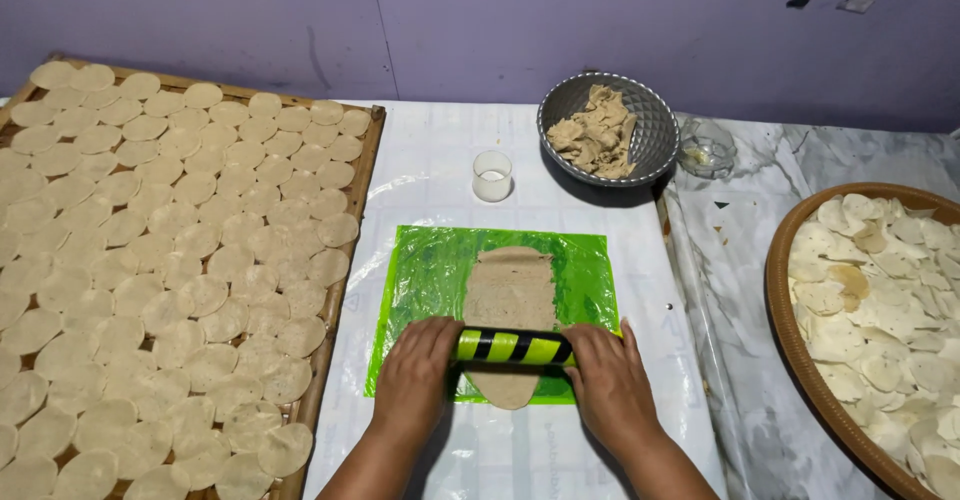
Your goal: Rolling out dough on a flat surface to prepare it for cutting into cracker shapes.
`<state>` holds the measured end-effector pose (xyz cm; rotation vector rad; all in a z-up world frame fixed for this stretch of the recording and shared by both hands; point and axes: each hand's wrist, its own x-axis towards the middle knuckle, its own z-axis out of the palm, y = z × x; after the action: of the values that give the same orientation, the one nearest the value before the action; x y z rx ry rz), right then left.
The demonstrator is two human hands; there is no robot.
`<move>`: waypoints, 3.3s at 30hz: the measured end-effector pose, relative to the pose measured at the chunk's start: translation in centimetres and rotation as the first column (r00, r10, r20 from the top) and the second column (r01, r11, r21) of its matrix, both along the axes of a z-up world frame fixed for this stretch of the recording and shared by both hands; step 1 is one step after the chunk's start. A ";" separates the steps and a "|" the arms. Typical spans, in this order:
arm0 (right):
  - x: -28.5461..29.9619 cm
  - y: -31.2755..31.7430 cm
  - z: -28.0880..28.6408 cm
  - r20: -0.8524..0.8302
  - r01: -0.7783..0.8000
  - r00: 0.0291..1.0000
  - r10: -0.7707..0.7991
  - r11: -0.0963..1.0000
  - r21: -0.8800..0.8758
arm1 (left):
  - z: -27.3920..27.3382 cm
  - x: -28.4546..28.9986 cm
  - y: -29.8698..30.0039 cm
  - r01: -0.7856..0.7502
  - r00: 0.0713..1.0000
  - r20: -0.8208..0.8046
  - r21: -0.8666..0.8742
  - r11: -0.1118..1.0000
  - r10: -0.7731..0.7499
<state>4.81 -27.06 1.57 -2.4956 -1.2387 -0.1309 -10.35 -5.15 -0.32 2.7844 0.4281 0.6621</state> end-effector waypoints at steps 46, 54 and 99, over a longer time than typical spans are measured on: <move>3.2 3.1 -7.4 0.212 0.092 0.975 -0.062 0.987 -0.134 | -4.3 3.7 1.1 -0.082 0.994 -0.085 -0.080 0.993 0.075; 10.8 10.1 -3.3 -0.058 0.104 0.990 -0.132 0.933 -0.345 | -1.7 11.9 6.0 -0.137 0.955 -0.267 -0.015 0.990 0.128; 9.6 6.1 -7.1 0.185 0.111 0.979 -0.089 0.987 -0.116 | -4.0 9.9 3.1 -0.183 0.983 0.011 0.026 0.983 0.183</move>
<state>14.44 -20.96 -5.50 -2.7066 -1.2237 -0.3184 -0.45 -2.01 -4.28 2.7882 0.6850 0.7241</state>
